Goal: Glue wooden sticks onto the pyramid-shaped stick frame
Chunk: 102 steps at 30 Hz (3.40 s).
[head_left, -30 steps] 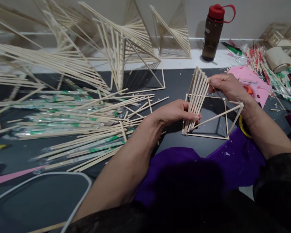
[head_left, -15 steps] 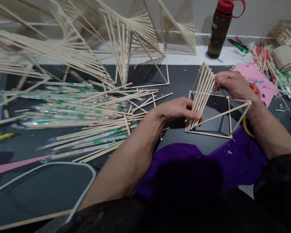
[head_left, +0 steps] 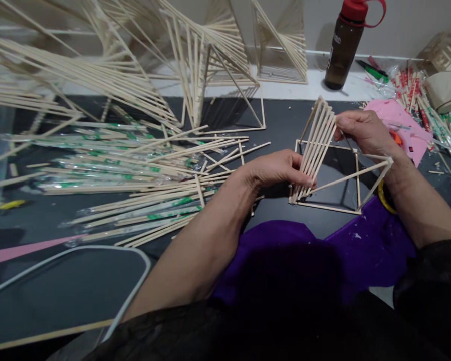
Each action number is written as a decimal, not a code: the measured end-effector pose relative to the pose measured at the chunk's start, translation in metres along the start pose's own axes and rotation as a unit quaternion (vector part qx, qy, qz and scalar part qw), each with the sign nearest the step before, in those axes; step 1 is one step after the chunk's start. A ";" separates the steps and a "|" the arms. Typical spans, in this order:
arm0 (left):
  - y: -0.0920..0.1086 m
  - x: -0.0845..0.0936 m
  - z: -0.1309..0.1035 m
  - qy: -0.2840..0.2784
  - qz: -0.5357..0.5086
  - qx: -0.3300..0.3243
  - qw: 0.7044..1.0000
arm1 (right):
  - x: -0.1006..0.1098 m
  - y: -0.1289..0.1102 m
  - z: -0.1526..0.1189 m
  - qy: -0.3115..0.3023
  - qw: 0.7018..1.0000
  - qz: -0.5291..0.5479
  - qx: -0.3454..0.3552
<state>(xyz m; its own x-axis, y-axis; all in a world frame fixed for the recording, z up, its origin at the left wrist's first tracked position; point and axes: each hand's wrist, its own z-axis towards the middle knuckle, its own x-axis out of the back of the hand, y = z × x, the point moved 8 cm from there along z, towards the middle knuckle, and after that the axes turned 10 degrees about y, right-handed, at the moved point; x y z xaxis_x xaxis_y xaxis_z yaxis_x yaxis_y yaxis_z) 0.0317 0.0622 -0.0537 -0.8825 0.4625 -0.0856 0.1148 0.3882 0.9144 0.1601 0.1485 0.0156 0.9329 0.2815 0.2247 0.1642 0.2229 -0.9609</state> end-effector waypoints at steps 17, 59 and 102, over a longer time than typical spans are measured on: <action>-0.005 -0.001 0.000 0.001 -0.033 0.005 0.999 | 0.001 0.003 -0.001 -0.009 1.000 0.021 0.008; -0.016 0.002 0.001 0.028 -0.061 0.046 0.997 | 0.004 0.010 0.003 -0.015 0.999 -0.013 0.035; -0.008 -0.010 -0.005 -0.024 -0.070 0.031 0.997 | 0.006 0.004 0.001 0.024 1.000 0.012 0.004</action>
<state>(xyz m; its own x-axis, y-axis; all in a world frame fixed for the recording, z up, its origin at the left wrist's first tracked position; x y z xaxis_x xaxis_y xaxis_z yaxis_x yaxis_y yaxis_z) 0.0375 0.0507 -0.0586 -0.8691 0.4378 -0.2303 0.0224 0.4999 0.8658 0.1663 0.1521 0.0136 0.9509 0.2419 0.1930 0.1386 0.2248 -0.9645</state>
